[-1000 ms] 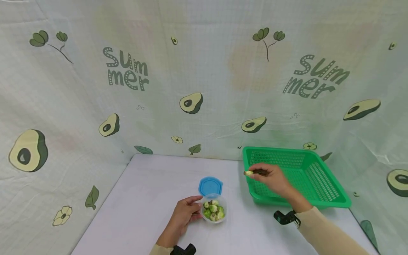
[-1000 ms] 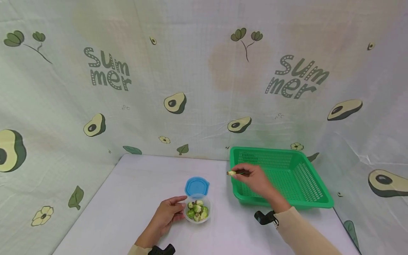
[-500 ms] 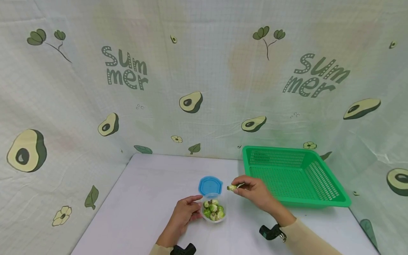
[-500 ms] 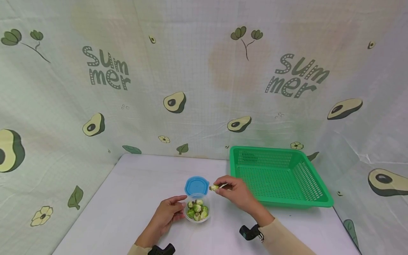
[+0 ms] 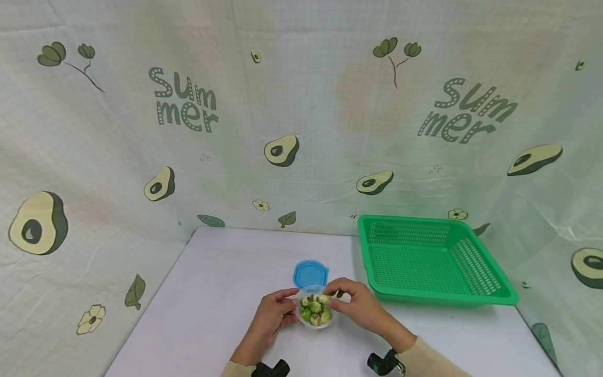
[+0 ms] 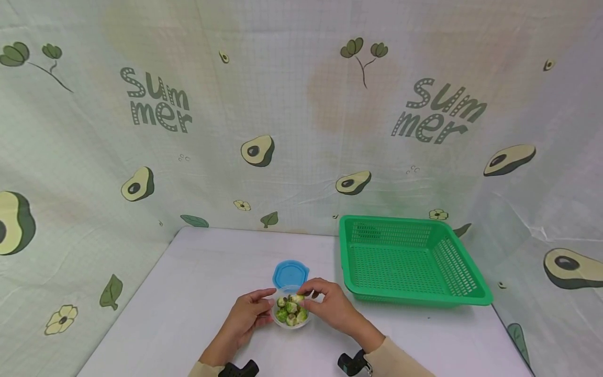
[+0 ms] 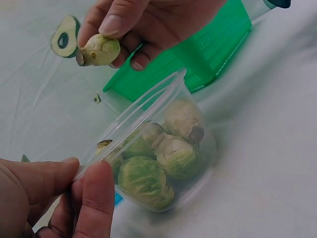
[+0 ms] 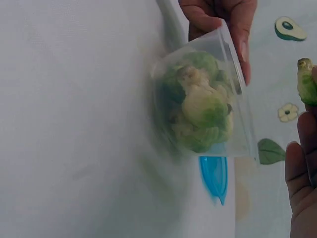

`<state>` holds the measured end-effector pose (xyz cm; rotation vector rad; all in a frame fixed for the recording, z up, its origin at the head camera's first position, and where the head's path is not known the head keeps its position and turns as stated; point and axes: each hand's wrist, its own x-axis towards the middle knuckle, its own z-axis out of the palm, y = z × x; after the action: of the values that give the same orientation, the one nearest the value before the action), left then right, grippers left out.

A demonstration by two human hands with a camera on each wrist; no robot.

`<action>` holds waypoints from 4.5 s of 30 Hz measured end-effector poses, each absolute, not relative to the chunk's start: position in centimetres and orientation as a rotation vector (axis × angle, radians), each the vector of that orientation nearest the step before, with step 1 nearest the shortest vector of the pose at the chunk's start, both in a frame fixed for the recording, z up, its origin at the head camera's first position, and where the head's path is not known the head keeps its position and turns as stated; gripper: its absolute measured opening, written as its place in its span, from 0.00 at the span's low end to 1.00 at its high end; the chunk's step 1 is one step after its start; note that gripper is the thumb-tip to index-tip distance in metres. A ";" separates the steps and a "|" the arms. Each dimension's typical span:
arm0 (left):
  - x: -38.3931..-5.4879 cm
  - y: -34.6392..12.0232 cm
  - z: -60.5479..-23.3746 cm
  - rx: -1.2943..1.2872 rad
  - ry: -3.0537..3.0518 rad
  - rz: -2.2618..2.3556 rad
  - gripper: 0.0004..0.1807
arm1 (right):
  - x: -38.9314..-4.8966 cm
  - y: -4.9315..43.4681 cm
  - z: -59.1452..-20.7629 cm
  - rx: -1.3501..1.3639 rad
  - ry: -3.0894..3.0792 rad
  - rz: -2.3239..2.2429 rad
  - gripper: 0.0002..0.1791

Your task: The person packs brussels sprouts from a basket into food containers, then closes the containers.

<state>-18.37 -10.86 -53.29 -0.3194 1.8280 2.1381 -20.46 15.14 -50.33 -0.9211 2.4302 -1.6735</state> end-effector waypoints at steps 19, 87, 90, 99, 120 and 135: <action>-18.4 -10.8 -53.5 -0.288 1.828 2.155 0.23 | -19.5 12.6 -53.0 -1.100 2.579 -1.567 0.11; -21.5 -13.1 -51.0 -0.268 1.945 2.018 0.30 | -25.2 13.3 -49.4 -0.037 2.085 -2.133 0.37; -22.6 -13.9 -50.7 -0.315 1.897 2.037 0.31 | -25.7 13.2 -49.6 0.046 1.961 -2.176 0.44; -25.9 -14.8 -50.4 -0.374 1.787 2.066 0.30 | -26.8 12.5 -50.7 0.278 1.866 -2.235 0.48; -29.2 -14.0 -52.0 -0.342 1.845 1.895 0.35 | -27.4 12.2 -52.6 0.403 1.795 -2.172 0.46; -29.0 -13.4 -51.7 -0.266 1.889 1.892 0.24 | -27.7 12.0 -53.5 0.385 1.749 -2.217 0.27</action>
<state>-28.96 -13.44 -51.66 -0.2658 1.8885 1.8924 -27.69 11.99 -53.50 0.3852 1.7487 -2.2170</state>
